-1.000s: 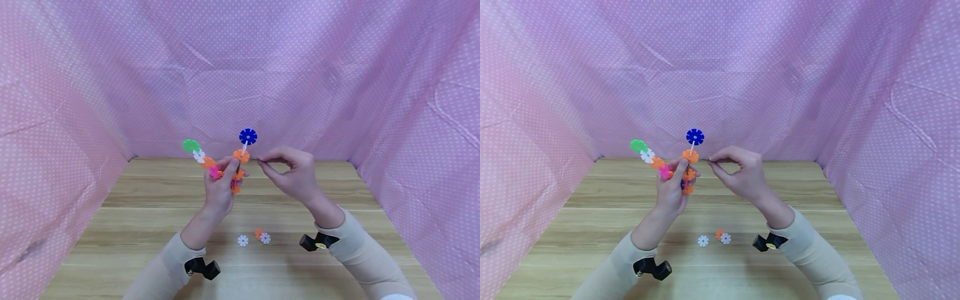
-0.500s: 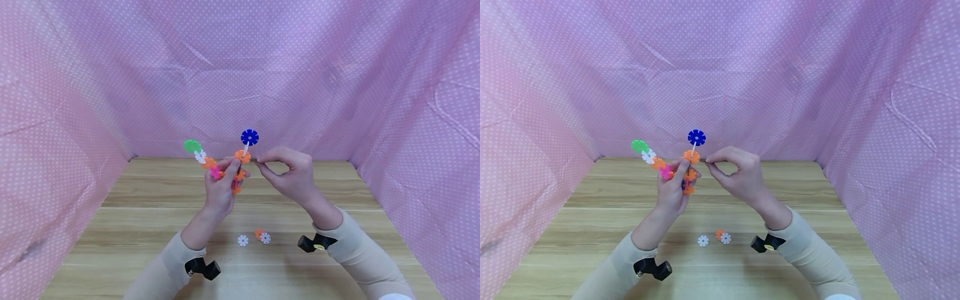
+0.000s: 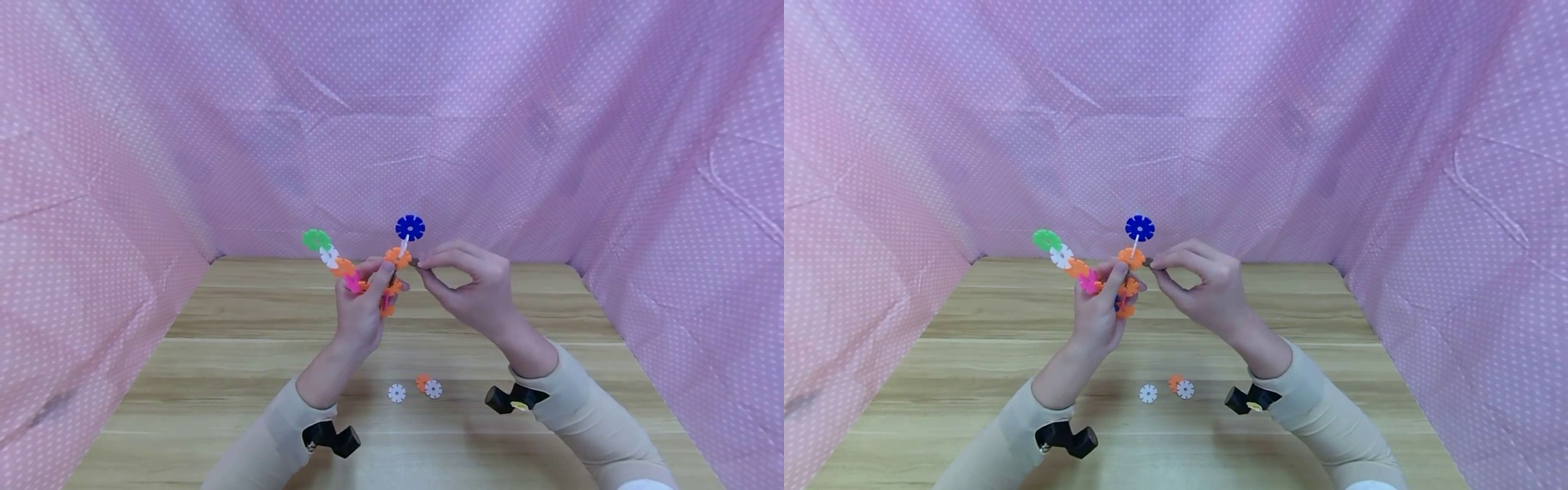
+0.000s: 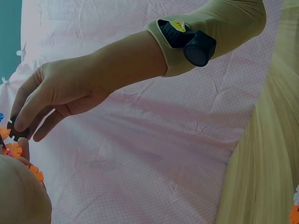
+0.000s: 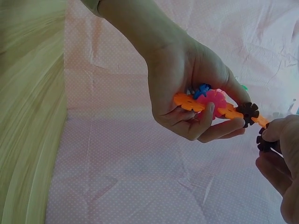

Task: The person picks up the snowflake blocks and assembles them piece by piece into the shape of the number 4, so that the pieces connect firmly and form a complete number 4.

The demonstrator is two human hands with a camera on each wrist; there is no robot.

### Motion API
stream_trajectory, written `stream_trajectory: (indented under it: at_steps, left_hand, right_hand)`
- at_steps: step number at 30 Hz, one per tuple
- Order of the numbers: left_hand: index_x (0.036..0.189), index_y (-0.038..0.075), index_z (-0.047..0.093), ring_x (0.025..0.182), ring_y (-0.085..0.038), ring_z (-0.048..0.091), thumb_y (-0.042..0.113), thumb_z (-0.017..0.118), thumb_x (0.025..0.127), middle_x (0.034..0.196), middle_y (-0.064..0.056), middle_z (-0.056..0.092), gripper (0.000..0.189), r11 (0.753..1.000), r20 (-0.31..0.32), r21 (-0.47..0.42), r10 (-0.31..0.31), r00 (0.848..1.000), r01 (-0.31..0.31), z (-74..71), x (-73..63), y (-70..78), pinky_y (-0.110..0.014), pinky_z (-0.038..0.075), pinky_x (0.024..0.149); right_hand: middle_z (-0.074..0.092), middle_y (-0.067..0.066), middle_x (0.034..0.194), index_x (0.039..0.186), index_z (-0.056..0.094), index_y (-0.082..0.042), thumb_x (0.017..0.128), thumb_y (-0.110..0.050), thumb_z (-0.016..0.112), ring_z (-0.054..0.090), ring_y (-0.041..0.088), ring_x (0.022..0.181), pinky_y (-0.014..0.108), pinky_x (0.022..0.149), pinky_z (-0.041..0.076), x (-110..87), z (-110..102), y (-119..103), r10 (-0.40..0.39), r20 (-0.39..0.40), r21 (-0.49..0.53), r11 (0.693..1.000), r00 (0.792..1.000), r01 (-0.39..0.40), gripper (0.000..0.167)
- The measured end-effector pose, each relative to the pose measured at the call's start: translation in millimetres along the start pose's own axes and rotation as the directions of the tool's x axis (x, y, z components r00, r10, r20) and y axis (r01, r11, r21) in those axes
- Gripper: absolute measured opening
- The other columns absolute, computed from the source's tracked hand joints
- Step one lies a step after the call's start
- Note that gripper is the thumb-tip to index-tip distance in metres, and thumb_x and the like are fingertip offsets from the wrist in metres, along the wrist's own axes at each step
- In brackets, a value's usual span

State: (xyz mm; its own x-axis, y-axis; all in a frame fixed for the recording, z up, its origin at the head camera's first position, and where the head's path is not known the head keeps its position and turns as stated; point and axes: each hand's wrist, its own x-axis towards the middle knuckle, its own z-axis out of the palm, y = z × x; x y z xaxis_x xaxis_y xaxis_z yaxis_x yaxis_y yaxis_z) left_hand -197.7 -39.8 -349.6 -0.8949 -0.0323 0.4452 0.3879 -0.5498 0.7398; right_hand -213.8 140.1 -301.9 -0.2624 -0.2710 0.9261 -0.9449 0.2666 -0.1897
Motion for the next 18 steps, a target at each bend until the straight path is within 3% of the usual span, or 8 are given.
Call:
stream_trajectory:
  at_steps: [9, 12, 16, 18]
  left_hand:
    - [0.099, 0.029, 0.082, 0.071, -0.008, 0.075, 0.008, 0.064, 0.106, 0.095, 0.009, 0.068, 0.029, 1.0, 0.014, 0.02, 0.016, 1.0, -0.017, 0.4, -0.1, -0.9, -0.012, 0.054, 0.059]
    - [0.098, 0.029, 0.082, 0.071, -0.008, 0.075, 0.007, 0.065, 0.105, 0.096, 0.008, 0.068, 0.029, 0.999, 0.02, 0.042, 0.02, 1.0, -0.021, 0.5, 0.2, 0.7, -0.013, 0.057, 0.06]
    - [0.099, 0.029, 0.082, 0.072, -0.009, 0.075, 0.007, 0.066, 0.105, 0.096, 0.006, 0.067, 0.027, 0.994, 0.051, 0.101, 0.035, 0.998, -0.04, -1.1, 2.2, 3.8, -0.015, 0.06, 0.064]
    - [0.099, 0.028, 0.082, 0.072, -0.009, 0.075, 0.007, 0.066, 0.105, 0.096, 0.005, 0.067, 0.027, 0.991, 0.065, 0.131, 0.03, 0.997, -0.039, -1.9, 3.4, 5.7, -0.015, 0.059, 0.062]
  right_hand:
    - [0.078, 0.009, 0.088, 0.091, 0.081, -0.004, 0.083, 0.007, 0.083, 0.075, 0.024, 0.079, 0.021, 0.083, 0.066, -1.0, -0.4, -0.9, -0.095, -0.008, -0.047, 0.994, 0.995, 0.095, 0.014]
    - [0.079, 0.01, 0.087, 0.09, 0.081, -0.003, 0.092, -0.003, 0.081, 0.075, 0.024, 0.078, 0.022, 0.081, 0.066, -0.9, -0.7, -0.8, -0.124, -0.01, -0.049, 0.991, 0.992, 0.124, 0.001]
    - [0.079, 0.011, 0.084, 0.089, 0.082, -0.004, 0.101, -0.015, 0.074, 0.075, 0.023, 0.076, 0.024, 0.077, 0.066, 0.3, -1.8, -1.1, -0.153, -0.012, -0.062, 0.986, 0.988, 0.152, 0.018]
    - [0.079, 0.011, 0.084, 0.089, 0.082, -0.004, 0.101, -0.014, 0.073, 0.075, 0.023, 0.076, 0.026, 0.075, 0.066, 0.9, -3.3, -1.3, -0.17, -0.004, -0.077, 0.983, 0.985, 0.169, 0.019]
